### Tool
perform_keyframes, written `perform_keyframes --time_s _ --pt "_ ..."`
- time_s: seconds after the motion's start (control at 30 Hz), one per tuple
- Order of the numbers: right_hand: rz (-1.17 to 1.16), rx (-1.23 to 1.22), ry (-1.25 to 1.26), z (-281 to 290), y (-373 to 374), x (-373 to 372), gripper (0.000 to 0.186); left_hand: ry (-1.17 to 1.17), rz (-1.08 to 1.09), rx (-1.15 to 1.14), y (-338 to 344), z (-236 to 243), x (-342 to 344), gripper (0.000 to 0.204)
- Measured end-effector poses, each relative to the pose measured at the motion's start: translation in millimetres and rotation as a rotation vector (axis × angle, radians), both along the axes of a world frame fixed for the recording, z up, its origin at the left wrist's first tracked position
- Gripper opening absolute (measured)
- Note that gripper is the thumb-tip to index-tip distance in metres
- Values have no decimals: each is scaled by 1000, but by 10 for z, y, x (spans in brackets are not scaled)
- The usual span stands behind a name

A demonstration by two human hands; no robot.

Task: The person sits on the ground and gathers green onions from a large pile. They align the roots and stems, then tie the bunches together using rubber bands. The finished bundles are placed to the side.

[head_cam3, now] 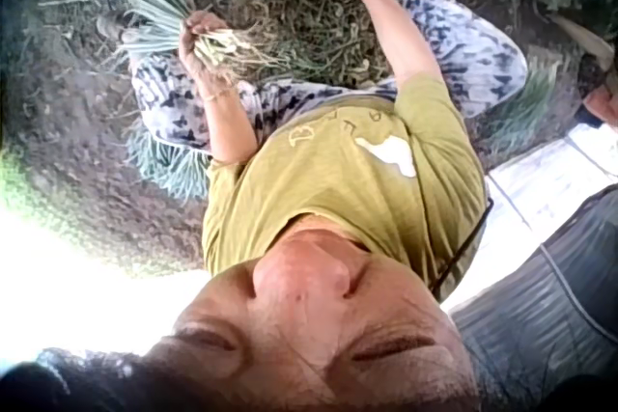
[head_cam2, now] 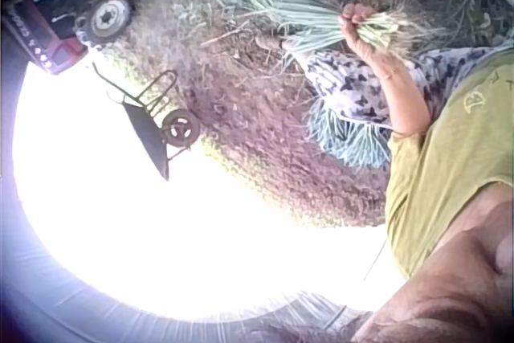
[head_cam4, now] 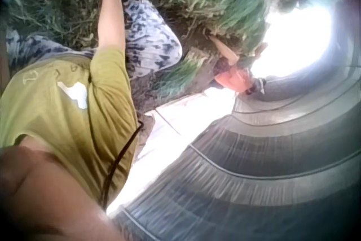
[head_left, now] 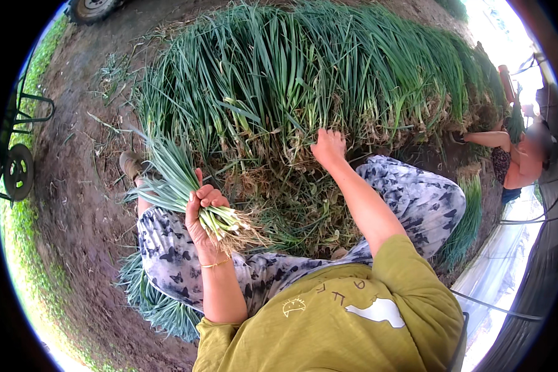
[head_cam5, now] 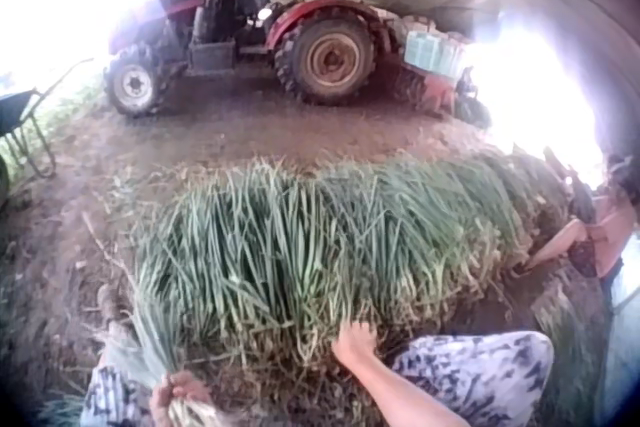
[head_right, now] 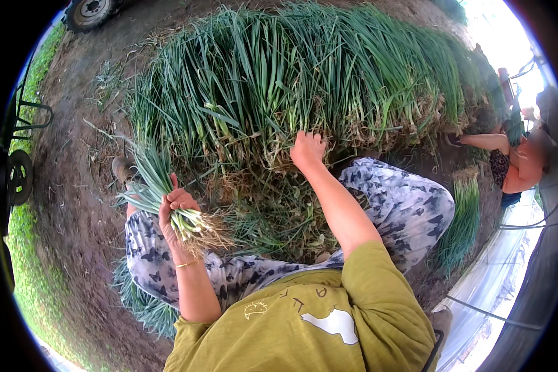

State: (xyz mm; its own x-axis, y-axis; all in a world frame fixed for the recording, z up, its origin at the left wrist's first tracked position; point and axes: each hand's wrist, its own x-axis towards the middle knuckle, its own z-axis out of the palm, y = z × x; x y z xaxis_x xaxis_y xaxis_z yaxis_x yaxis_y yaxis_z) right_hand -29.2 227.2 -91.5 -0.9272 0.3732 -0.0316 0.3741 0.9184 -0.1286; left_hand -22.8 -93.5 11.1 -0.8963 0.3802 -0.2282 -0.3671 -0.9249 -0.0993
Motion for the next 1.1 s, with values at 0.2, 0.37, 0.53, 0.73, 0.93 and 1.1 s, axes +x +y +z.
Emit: perform_keyframes --time_s 0.2,0.37,0.53,0.73,0.93,1.1 --pt "-24 -420 -130 43 -517 -318 20 -61 -8 -140 69 -30 -11 47" --pt "64 92 -211 -325 -714 -332 13 -67 3 -275 117 -52 10 43" --pt "-368 -1146 10 -43 -272 -270 23 -87 -72 -422 142 -78 21 41" --pt "-333 -1538 21 592 -361 284 8 -138 -202 -651 379 -96 48 37" --pt "50 -1283 -127 820 -842 741 9 -25 -445 -927 655 -248 114 24" --pt "119 -1283 -352 1017 -906 736 17 -54 -434 -1009 646 -386 141 17"
